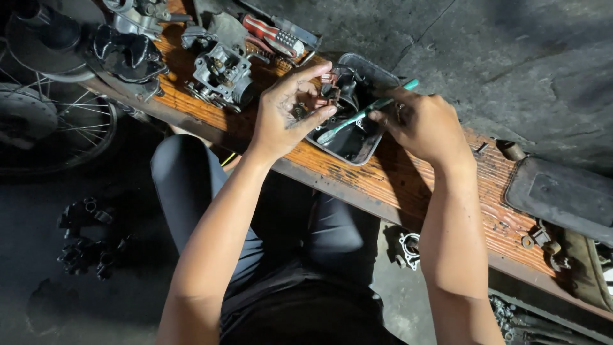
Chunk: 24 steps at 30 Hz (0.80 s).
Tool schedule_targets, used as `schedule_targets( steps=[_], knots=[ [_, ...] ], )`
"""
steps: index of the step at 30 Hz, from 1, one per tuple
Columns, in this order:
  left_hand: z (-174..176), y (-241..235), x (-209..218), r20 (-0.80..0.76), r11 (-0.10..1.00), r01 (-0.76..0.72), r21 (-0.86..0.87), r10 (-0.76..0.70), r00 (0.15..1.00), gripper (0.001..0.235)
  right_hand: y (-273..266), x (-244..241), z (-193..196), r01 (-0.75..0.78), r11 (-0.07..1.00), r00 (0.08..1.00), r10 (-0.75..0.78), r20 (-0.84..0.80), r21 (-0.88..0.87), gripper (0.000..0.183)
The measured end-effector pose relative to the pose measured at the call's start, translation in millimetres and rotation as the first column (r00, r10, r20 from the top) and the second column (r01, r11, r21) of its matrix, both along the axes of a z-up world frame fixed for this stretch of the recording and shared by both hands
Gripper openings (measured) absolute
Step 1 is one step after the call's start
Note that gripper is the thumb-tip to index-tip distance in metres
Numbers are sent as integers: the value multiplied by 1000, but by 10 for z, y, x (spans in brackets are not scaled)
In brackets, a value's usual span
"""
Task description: The person cleans a carburetor part with a cloth, then uses a toothbrush to scrub small components in a tray. They wipe the parts again and reassemble the carburetor using a screwdriver.
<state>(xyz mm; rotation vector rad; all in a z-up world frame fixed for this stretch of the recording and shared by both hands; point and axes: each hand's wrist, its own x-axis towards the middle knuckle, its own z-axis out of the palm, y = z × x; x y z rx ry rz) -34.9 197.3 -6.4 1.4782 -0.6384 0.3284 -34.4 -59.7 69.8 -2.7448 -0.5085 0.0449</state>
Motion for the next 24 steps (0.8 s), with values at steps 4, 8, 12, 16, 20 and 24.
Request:
schedule_targets(
  steps=[4, 8, 12, 16, 20, 24],
  knots=[
    [3, -30, -12, 51, 998, -61, -18, 61, 997, 56, -59, 5, 14, -24, 997, 999, 26, -29, 75, 34],
    [-81, -1, 10, 67, 998, -61, -31, 63, 996, 58, -175, -24, 1, -38, 995, 999, 35, 31, 95, 24],
    [-118, 16, 38, 77, 999, -44, 24, 42, 996, 62, -247, -45, -32, -34, 999, 996, 36, 87, -25, 27],
    [-82, 29, 29, 83, 994, -61, 87, 54, 995, 59, -254, -68, 66, -91, 991, 993, 82, 88, 103, 21],
    [-38, 26, -3, 36, 990, -73, 119, 69, 997, 60, -386, -125, 119, 1, 928, 1000, 6, -19, 372, 15],
    [92, 15, -32, -14, 992, -43, 117, 45, 999, 58, -380, -102, 43, 37, 852, 998, -58, 24, 522, 14]
  ],
)
